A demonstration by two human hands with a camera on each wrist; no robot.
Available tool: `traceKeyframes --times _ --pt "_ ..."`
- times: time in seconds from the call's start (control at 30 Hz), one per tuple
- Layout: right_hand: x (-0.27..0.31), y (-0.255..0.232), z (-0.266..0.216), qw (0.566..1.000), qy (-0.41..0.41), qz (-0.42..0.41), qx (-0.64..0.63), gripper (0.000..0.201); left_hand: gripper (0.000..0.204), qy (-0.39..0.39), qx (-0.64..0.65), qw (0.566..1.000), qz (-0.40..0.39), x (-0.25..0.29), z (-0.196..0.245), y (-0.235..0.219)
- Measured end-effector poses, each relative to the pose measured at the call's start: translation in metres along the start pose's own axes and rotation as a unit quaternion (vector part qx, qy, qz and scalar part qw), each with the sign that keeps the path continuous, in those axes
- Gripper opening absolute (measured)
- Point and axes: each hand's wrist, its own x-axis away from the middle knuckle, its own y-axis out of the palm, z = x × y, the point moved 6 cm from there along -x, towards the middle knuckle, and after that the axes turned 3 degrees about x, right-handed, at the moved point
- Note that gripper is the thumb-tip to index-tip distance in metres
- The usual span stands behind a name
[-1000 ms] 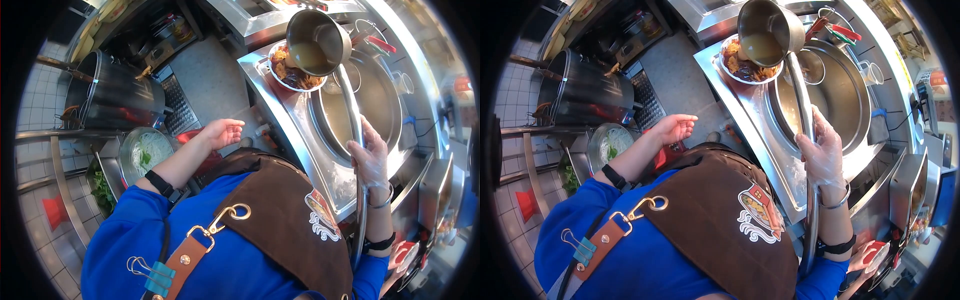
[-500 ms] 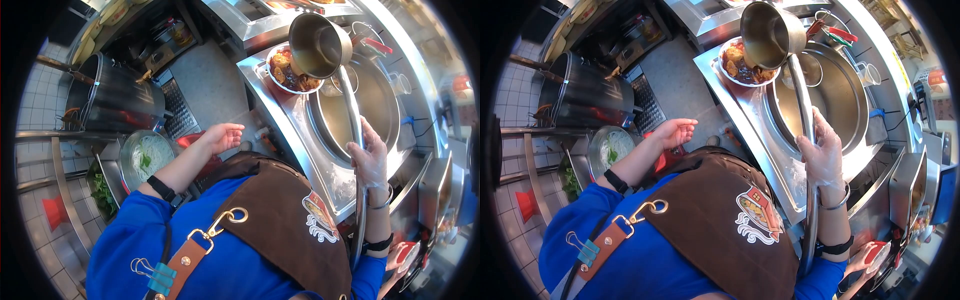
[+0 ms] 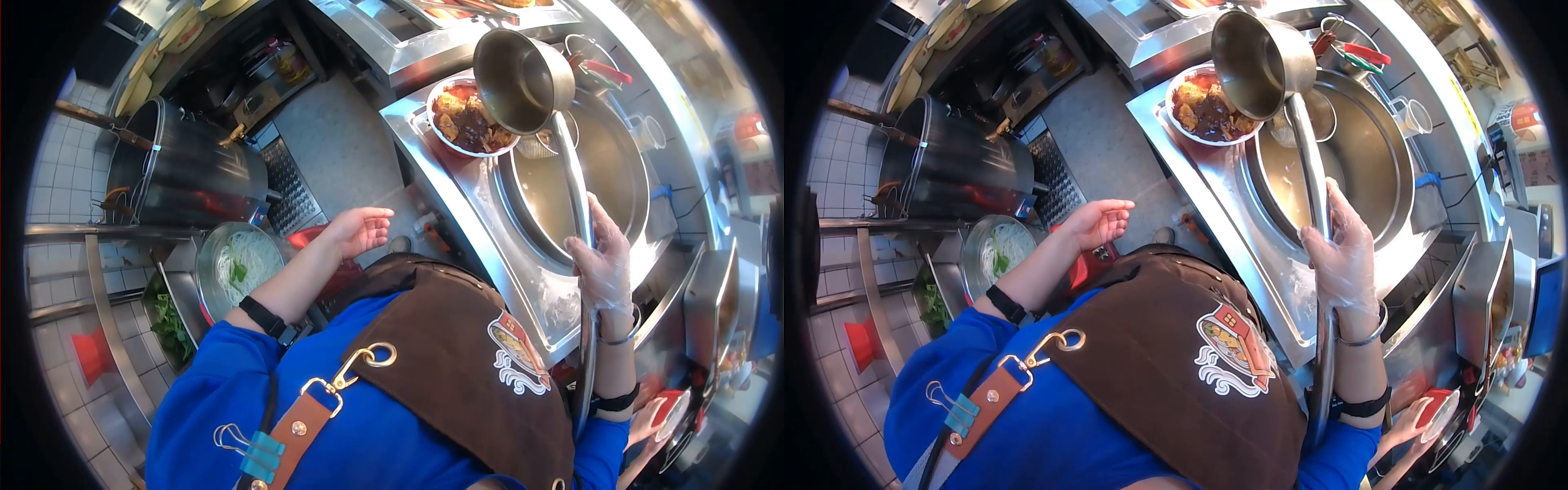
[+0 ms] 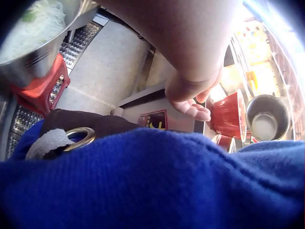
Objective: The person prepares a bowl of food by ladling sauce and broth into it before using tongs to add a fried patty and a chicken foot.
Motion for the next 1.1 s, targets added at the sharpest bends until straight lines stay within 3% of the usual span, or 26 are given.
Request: traceKeyframes --times 0.2,0.27,0.33,0.43,0.6,0.67,0.73,0.83,0.87,0.93,0.97,1.03,1.1 --pt "0.009 -0.012 0.014 0.996 0.032 -0.002 -0.083 0.057 0.013 0.000 0.000 1.000 0.004 -0.006 0.006 -0.006" --pt "0.015 -0.012 0.024 0.976 0.103 0.000 -0.194 0.058 0.013 -0.002 0.001 1.000 -0.001 -0.008 0.010 -0.005" --pt "0.018 -0.013 0.034 0.967 0.094 -0.018 -0.236 0.051 0.013 -0.006 0.004 1.000 -0.005 -0.010 0.017 -0.004" --pt "0.032 -0.019 0.049 0.906 0.097 0.020 -0.411 0.027 0.012 0.011 -0.003 1.000 -0.009 -0.012 0.036 -0.001" --pt "0.046 -0.037 0.077 0.910 0.144 0.102 -0.376 0.026 0.013 0.057 -0.046 0.997 -0.033 -0.016 0.090 0.012" --pt "0.042 -0.042 0.084 0.923 0.244 0.140 -0.262 0.024 0.016 0.137 -0.087 0.986 -0.048 -0.013 0.119 0.026" --pt "0.026 -0.050 0.108 0.927 0.282 0.077 -0.235 0.011 0.018 0.161 -0.106 0.980 -0.052 -0.009 0.140 0.044" --pt "-0.011 -0.043 0.120 0.923 0.301 0.092 -0.223 0.015 0.016 0.414 -0.196 0.888 -0.037 0.000 0.202 0.073" --pt "-0.023 -0.043 0.130 0.913 0.326 0.111 -0.219 0.016 0.015 0.485 -0.230 0.843 -0.036 -0.001 0.226 0.083" --pt "-0.051 -0.040 0.159 0.896 0.372 0.033 -0.241 0.016 0.017 0.634 -0.292 0.716 -0.016 -0.007 0.272 0.098" --pt "-0.063 -0.039 0.176 0.892 0.372 0.051 -0.251 0.015 0.017 0.631 -0.292 0.718 -0.022 -0.025 0.290 0.103" --pt "-0.078 -0.036 0.202 0.883 0.346 0.056 -0.312 0.017 0.023 0.747 -0.413 0.517 0.054 -0.036 0.311 0.119" --pt "-0.091 -0.034 0.233 0.883 0.307 0.049 -0.351 0.022 0.033 0.737 -0.483 0.466 0.081 -0.060 0.318 0.127"
